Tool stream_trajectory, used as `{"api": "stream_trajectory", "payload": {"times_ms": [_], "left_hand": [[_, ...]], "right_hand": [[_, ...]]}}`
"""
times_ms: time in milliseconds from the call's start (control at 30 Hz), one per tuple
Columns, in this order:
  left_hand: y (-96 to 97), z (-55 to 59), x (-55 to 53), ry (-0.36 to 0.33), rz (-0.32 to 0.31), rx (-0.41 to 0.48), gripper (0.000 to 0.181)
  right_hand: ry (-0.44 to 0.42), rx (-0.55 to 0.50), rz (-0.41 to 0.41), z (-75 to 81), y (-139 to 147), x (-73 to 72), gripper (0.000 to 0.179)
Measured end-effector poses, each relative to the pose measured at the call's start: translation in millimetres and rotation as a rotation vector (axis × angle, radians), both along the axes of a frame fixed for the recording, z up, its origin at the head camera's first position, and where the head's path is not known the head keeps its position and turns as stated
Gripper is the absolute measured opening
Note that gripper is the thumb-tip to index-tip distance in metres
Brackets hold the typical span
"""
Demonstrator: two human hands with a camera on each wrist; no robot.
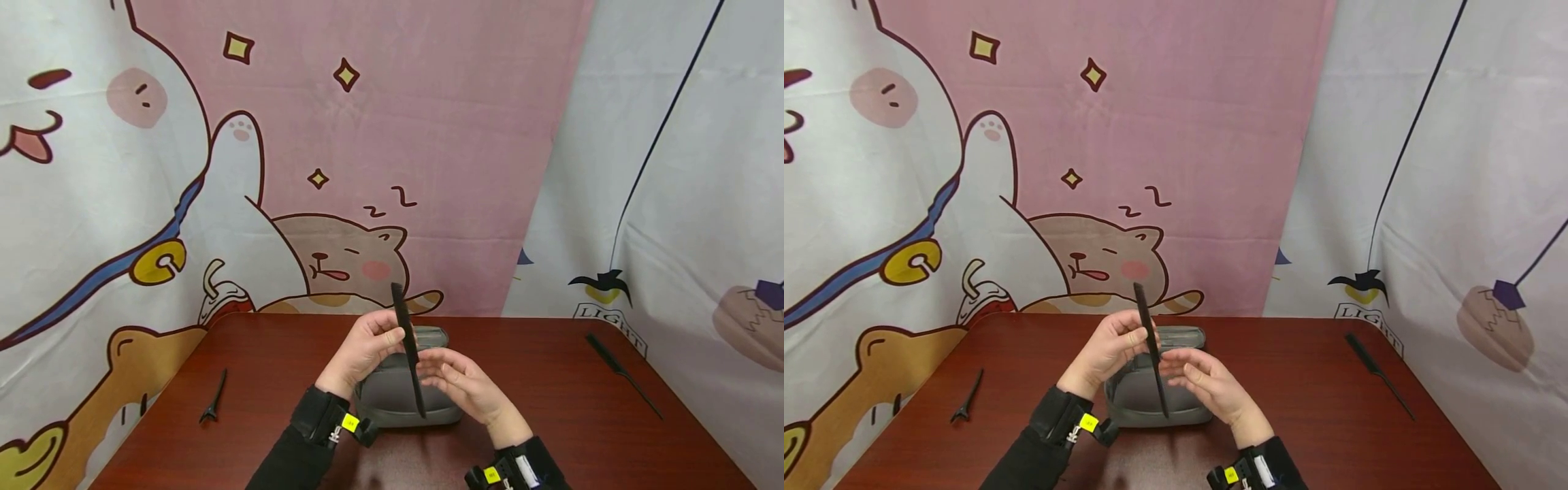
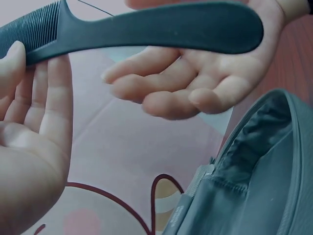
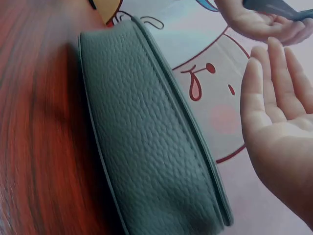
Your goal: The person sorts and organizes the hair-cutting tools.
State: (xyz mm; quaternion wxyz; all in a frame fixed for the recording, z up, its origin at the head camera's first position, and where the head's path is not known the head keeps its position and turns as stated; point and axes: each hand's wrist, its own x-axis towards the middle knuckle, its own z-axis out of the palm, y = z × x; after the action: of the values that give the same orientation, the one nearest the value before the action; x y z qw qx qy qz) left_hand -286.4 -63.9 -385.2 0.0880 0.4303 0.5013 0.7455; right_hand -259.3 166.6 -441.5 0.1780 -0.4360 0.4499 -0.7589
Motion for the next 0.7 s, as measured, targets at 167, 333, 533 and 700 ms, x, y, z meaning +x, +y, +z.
{"api": "stream_trajectory", "payload": {"times_ms": [167, 333, 533, 700], "left_hand": [[-1.7, 3.2, 3.1, 0.011, 0.115, -0.066, 0.017], [-1.7, 7.3, 6.7, 0.039, 0.227, -0.123, 0.013], [-0.3, 12.1, 11.1, 0.100, 0.323, -0.196, 0.018], [1.0, 11.6, 12.3, 0.145, 0.388, -0.268, 0.016]], "right_hand": [[0.047, 0.061, -0.173, 3.3, 7, 2.2, 0.039], [0.102, 0.185, -0.385, 6.5, 14, 2.8, 0.040], [0.153, 0.344, -0.571, 3.9, 20, 1.9, 0.044], [0.206, 0.467, -0.717, 2.8, 22, 3.5, 0.049]]}}
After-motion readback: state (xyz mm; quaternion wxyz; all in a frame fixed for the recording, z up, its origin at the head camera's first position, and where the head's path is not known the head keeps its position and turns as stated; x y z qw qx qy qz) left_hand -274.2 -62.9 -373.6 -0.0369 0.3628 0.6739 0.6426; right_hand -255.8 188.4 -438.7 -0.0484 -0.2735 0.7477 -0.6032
